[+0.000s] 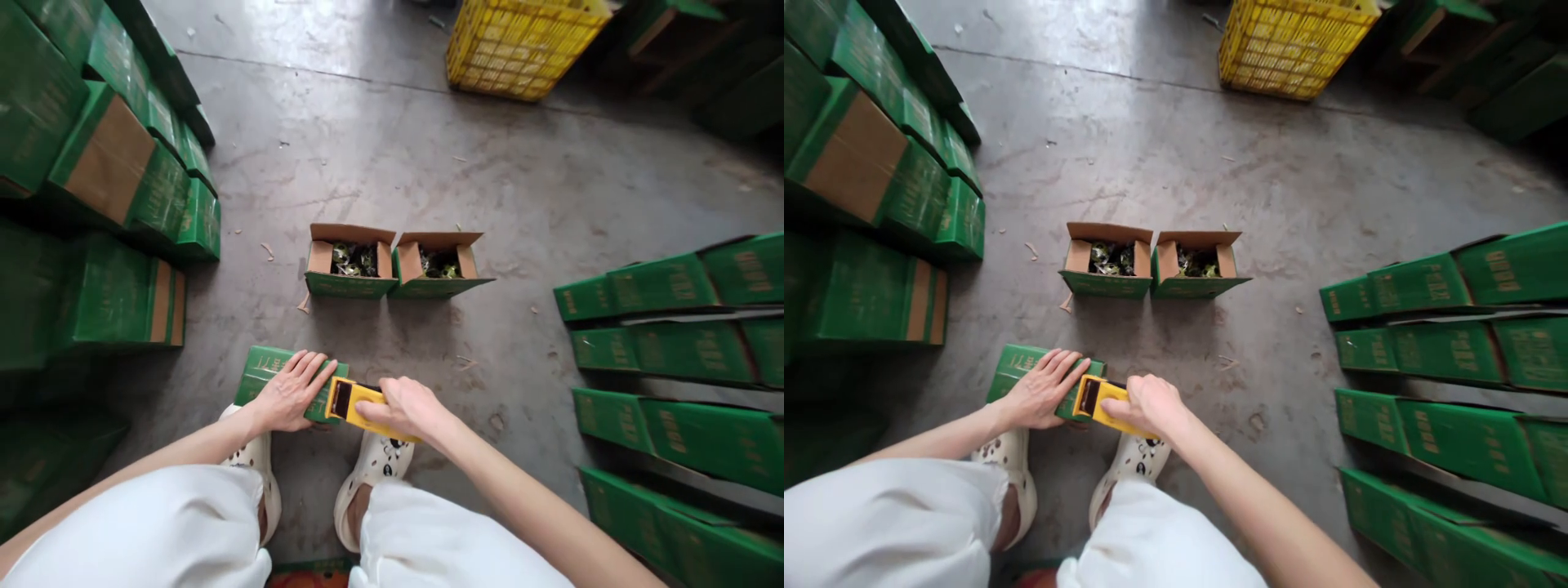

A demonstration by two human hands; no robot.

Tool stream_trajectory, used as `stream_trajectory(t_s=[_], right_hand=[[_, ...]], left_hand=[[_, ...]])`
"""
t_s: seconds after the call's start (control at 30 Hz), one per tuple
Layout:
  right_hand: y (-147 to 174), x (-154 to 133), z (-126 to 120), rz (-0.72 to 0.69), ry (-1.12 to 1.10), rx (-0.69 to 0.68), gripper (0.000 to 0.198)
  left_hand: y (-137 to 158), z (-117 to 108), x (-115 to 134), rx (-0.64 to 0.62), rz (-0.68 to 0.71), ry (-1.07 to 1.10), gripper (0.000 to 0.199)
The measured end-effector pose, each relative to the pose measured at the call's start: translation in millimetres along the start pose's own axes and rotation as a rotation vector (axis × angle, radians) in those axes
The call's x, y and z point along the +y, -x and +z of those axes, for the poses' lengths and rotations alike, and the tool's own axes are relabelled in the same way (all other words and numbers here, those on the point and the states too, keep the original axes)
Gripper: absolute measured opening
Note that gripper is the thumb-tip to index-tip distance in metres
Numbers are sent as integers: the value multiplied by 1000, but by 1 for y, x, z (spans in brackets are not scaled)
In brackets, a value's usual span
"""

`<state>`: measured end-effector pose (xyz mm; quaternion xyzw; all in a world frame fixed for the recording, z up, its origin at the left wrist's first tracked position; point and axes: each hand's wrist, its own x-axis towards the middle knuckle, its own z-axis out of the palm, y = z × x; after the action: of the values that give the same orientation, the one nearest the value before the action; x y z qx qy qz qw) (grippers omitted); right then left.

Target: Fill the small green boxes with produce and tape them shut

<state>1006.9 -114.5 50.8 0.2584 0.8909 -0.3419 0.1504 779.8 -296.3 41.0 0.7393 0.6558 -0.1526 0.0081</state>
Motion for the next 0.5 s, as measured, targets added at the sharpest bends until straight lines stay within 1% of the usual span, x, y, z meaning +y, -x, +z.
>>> stream_trajectory(t_s=[0.1,0.2,0.27,0.3,0.37,0.43,0.5], right_hand=[[14,29,1,5,-4,-25,59],[26,58,6,104,19,-23,57],[27,68,10,139,35,-17,57],[25,67,11,147,41,-21,58],[13,56,13,165,66,-26,59],[-7,31,15,175,89,-24,59],[-27,1,18,169,84,-6,56]], left_hand=[[1,0,0,1,3,10,121],[3,0,-1,-3,9,8,124],[3,0,-1,2,4,10,124],[3,0,-1,6,1,13,124],[3,-1,-1,13,1,18,124],[3,-1,0,13,4,20,126],[1,-2,1,12,-3,22,128]])
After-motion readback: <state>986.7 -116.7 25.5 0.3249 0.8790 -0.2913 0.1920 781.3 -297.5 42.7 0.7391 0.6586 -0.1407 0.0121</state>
